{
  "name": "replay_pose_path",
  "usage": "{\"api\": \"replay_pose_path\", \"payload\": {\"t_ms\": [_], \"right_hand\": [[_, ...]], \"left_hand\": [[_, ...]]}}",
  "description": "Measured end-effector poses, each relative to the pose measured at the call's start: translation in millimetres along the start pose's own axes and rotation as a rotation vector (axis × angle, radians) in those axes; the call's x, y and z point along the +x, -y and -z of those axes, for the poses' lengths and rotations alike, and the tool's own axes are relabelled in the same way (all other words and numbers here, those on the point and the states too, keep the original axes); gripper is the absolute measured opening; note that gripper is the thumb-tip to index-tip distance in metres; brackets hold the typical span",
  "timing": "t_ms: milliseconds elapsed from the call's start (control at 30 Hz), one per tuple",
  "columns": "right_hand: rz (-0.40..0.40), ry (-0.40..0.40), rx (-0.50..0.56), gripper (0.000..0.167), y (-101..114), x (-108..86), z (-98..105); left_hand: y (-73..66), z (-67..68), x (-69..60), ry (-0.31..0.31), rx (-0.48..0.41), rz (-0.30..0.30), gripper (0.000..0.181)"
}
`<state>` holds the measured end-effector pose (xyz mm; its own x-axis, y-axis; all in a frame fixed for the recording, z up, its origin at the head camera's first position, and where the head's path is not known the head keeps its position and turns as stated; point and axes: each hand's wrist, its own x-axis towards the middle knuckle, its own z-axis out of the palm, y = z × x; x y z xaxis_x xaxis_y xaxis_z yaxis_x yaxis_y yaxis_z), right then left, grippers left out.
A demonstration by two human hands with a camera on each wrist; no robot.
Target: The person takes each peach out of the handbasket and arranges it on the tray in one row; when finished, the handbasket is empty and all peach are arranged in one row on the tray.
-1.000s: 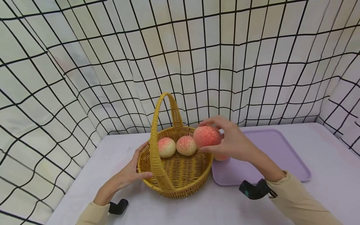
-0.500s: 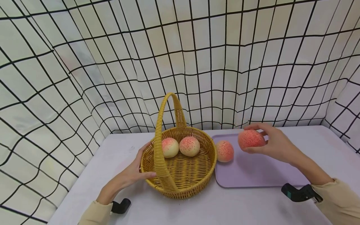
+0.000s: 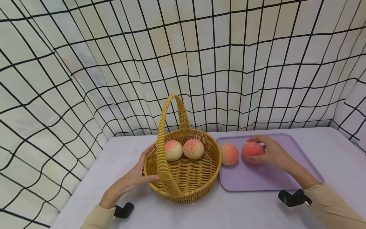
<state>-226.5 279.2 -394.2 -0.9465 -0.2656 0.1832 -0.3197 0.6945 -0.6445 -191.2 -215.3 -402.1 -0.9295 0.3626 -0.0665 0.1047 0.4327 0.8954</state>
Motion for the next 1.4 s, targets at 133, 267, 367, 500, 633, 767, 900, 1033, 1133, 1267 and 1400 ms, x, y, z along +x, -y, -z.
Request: {"api": "replay_pose_path", "payload": {"t_ms": [133,267,367,500,633,767,900,1033,1133,1267,1400], "right_hand": [[-0.021,0.011,-0.008,0.071,-1,0.4,-3],[-0.010,0.039,-0.004,0.069,-1,2.6,-4],[0.003,0.052,0.002,0.069,0,3.6,-5],[0.012,0.042,-0.014,0.068,1,4.0,-6],[0.050,0.033,-0.048,0.066,2,3.2,-7],[0.133,0.049,-0.056,0.069,0,-0.2,-4],[0.210,0.071,-0.045,0.076,-4,-3.0,-1],[0.241,0.040,-0.062,0.076,-5,-3.3,-1],[0.211,0.003,-0.067,0.073,-3,-1.0,-4],[0.195,-0.013,-0.090,0.075,1,2.5,-10],[0.194,-0.006,-0.111,0.077,5,2.5,-12]], "left_hand": [[-1.0,-0.2,-0.7,0.000,0.000,0.003,0.126],[0.0,-0.5,-0.7,-0.003,0.002,0.008,0.126],[1.6,-0.5,-0.9,-0.005,0.006,0.010,0.126],[2.3,-0.2,-1.3,-0.005,0.009,0.008,0.126],[2.5,-0.4,-1.1,-0.007,0.010,0.019,0.126],[2.0,-1.5,-0.5,-0.012,0.013,0.019,0.125],[1.3,-1.7,-1.3,-0.018,0.019,0.006,0.124],[0.9,-1.5,-1.2,-0.017,0.022,0.001,0.123],[2.0,-1.0,-1.0,-0.017,0.026,0.001,0.123],[2.8,-0.5,-0.9,-0.017,0.029,0.000,0.123],[2.3,-1.6,0.0,-0.019,0.023,0.011,0.123]]}}
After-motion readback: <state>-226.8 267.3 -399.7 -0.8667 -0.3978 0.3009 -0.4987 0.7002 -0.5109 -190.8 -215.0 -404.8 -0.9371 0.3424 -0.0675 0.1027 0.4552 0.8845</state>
